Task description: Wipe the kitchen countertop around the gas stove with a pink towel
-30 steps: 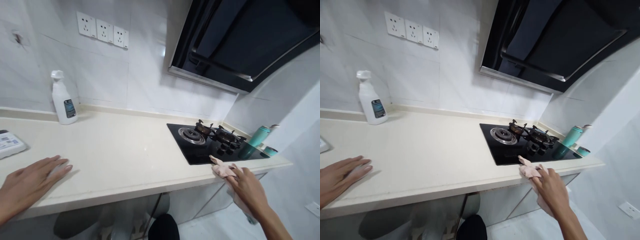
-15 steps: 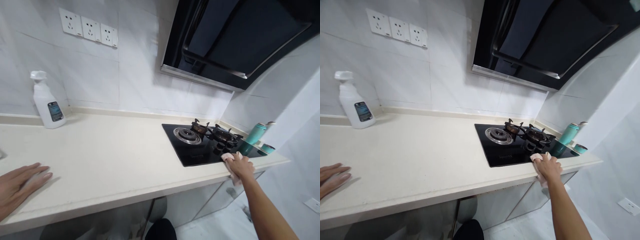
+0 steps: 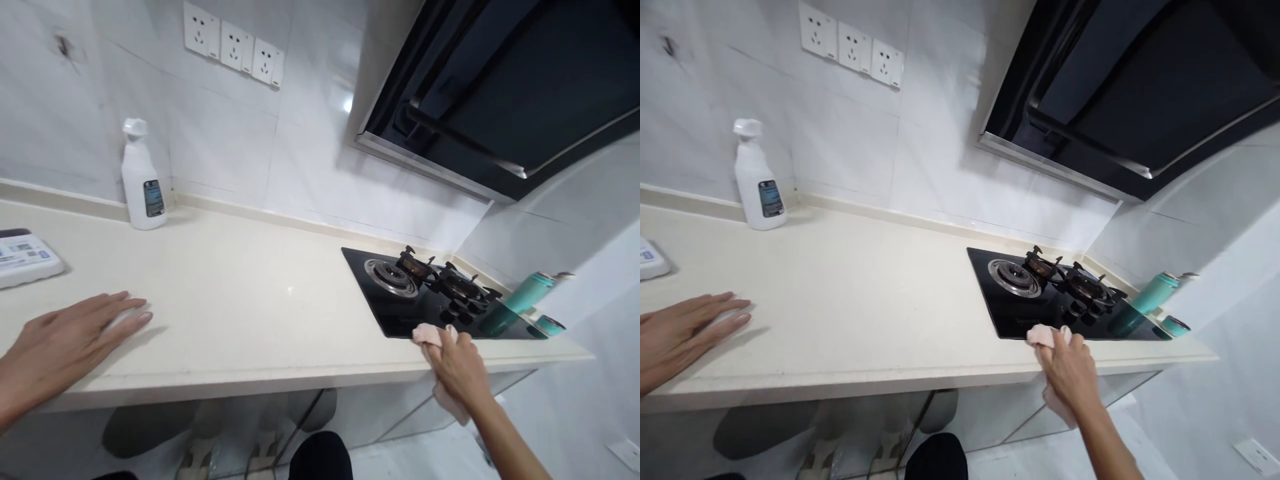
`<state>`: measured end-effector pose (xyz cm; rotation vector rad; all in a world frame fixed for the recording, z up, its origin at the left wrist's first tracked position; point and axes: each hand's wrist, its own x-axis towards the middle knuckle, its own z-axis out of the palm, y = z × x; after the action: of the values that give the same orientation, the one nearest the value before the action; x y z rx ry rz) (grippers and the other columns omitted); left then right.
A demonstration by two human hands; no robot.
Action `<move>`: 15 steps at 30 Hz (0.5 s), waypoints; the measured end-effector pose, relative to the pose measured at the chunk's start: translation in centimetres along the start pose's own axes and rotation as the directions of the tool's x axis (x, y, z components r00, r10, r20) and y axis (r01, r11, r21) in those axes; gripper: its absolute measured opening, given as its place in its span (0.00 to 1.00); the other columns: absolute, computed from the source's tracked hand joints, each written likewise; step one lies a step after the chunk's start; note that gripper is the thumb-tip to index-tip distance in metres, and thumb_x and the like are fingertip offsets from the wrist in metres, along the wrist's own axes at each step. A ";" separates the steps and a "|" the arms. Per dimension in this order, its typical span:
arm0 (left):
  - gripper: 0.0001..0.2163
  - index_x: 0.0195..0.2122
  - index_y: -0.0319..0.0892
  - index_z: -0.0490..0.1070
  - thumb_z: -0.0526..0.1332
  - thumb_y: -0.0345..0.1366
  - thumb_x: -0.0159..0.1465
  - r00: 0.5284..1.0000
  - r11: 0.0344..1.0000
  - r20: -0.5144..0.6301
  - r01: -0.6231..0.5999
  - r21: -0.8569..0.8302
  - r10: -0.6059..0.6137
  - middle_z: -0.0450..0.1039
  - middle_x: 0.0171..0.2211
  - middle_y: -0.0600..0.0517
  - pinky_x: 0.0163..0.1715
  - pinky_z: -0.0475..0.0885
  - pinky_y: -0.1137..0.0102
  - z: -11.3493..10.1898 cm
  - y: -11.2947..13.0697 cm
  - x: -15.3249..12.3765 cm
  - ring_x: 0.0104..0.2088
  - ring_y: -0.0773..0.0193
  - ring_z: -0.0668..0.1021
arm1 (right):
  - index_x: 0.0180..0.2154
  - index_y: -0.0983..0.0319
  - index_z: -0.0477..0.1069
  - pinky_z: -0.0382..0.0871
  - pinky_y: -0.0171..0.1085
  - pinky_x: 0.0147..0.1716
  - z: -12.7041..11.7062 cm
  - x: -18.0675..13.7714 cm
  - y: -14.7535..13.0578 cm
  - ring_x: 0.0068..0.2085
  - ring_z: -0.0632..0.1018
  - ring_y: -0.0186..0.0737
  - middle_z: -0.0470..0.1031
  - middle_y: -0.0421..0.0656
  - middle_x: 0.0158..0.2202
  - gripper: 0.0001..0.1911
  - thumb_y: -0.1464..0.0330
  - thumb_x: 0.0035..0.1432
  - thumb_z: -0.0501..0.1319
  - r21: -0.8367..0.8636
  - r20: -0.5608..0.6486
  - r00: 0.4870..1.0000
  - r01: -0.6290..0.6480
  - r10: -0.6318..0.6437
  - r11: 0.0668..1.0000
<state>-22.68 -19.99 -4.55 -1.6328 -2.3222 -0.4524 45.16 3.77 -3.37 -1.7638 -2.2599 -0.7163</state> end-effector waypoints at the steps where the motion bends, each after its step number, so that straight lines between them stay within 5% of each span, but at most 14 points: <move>1: 0.26 0.62 0.45 0.71 0.41 0.50 0.75 1.000 1.000 -0.003 0.023 -0.021 -0.023 0.73 0.63 0.54 0.67 0.56 0.61 -0.4 0.6 -0.1 0.67 0.58 0.69 | 0.54 0.57 0.74 0.66 0.48 0.43 -0.8 -0.4 -1.9 0.45 0.72 0.55 0.71 0.54 0.48 0.18 0.60 0.66 0.59 0.011 -0.019 0.999 0.037 -0.037 0.999; 5: 0.25 0.62 0.44 0.70 0.44 0.50 0.76 0.999 0.997 -0.009 0.038 -0.066 -0.039 0.73 0.63 0.51 0.68 0.54 0.63 -1.1 2.0 -0.6 0.69 0.59 0.67 | 0.54 0.58 0.74 0.65 0.48 0.44 -4.3 -1.6 -9.7 0.44 0.70 0.55 0.71 0.54 0.46 0.16 0.63 0.69 0.55 0.069 -0.075 0.979 0.196 -0.191 0.978; 10: 0.28 0.64 0.43 0.68 0.44 0.55 0.75 0.999 0.999 -0.026 0.018 -0.034 -0.019 0.72 0.64 0.50 0.67 0.54 0.61 -1.2 2.3 -0.8 0.69 0.56 0.66 | 0.57 0.58 0.73 0.65 0.47 0.45 -8.8 -1.1 -19.0 0.43 0.69 0.52 0.68 0.51 0.46 0.18 0.65 0.69 0.56 0.289 -0.068 0.976 0.217 -0.206 0.932; 15: 0.26 0.62 0.41 0.69 0.44 0.52 0.76 1.000 0.999 -0.004 0.013 -0.041 -0.014 0.72 0.64 0.48 0.65 0.56 0.60 -1.5 2.3 -0.5 0.69 0.54 0.67 | 0.53 0.57 0.74 0.66 0.47 0.48 -10.8 -0.1 -23.7 0.46 0.70 0.51 0.68 0.50 0.49 0.16 0.68 0.67 0.56 0.502 -0.028 0.958 0.261 -0.286 0.825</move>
<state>-20.28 -20.35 -3.12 -1.6338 -2.3370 -0.5096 21.09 -5.67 -0.09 -1.2369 -2.4653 -0.0898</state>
